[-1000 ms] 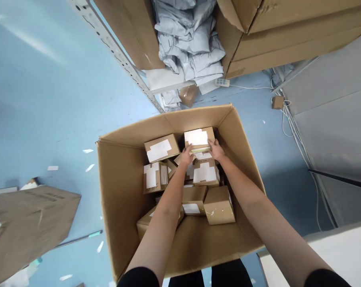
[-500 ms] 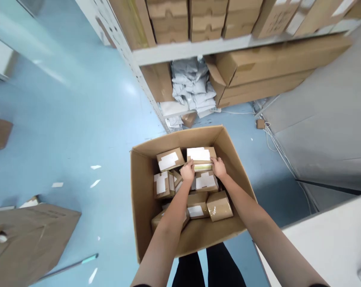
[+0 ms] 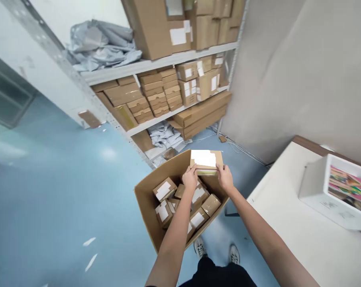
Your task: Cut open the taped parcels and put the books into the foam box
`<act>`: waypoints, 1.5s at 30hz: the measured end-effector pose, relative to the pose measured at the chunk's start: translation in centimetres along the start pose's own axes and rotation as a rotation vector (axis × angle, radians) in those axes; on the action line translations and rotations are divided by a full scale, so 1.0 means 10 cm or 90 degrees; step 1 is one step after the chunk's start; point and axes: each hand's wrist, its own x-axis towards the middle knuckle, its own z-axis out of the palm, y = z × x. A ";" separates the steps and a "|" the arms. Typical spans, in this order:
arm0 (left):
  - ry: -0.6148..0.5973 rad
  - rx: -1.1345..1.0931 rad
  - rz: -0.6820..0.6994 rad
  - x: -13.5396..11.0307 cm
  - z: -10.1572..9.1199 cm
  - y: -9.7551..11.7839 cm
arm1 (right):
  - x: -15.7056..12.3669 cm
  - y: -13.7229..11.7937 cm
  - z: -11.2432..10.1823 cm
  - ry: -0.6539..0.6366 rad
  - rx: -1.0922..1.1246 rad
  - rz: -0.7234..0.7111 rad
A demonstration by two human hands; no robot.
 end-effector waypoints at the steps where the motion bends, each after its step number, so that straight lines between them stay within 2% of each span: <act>1: -0.002 -0.003 0.028 -0.04 0.00 0.18 | -0.07 0.10 -0.18 0.016 -0.001 0.019; 4: -0.017 -0.011 0.112 -0.21 0.12 0.75 | -0.37 0.49 -0.67 0.061 -0.006 0.079; 7: -0.069 -0.018 0.196 -0.50 0.44 1.42 | -0.85 1.05 -1.14 0.102 -0.023 0.168; 10: -0.145 -0.024 0.281 -0.95 0.92 2.21 | -1.52 1.73 -1.61 0.136 -0.058 0.282; 14: -0.259 -0.047 0.388 -1.75 1.66 3.23 | -2.53 2.63 -2.21 0.157 -0.096 0.433; 16: -0.308 -0.053 0.424 -2.17 2.03 3.61 | -3.00 3.01 -2.43 0.156 -0.102 0.495; 18: -0.348 -0.047 0.443 -2.56 2.37 3.86 | -3.42 3.31 -2.55 0.142 -0.106 0.550; 21: -0.433 -0.005 0.460 -3.06 2.80 4.00 | -3.96 3.61 -2.54 0.082 -0.107 0.625; 25: -0.640 0.124 0.463 -3.54 3.18 3.87 | -4.49 3.75 -2.31 -0.113 -0.035 0.701; 27: -0.675 0.144 0.450 -3.68 3.29 3.77 | -4.65 3.76 -2.20 -0.180 0.008 0.711; 29: -0.671 0.122 0.440 -3.75 3.37 3.69 | -4.72 3.77 -2.15 -0.193 0.031 0.711; 32: -0.656 0.066 0.426 -3.72 3.43 3.66 | -4.72 3.83 -2.18 -0.161 0.059 0.695; 34: -0.635 0.033 0.416 -3.62 3.43 3.74 | -4.68 3.88 -2.26 -0.121 0.075 0.683; 36: -0.597 0.000 0.420 -3.47 3.43 3.88 | -4.65 3.93 -2.34 -0.070 0.086 0.681; 39: -0.554 -0.053 0.462 -3.24 3.46 4.19 | -4.57 3.96 -2.42 0.016 0.107 0.729; 42: -0.619 -0.055 0.512 -3.09 3.56 4.46 | -4.41 3.95 -2.43 0.051 0.139 0.795; 45: -0.670 -0.021 0.523 -3.08 3.65 4.55 | -4.22 3.96 -2.45 0.036 0.136 0.865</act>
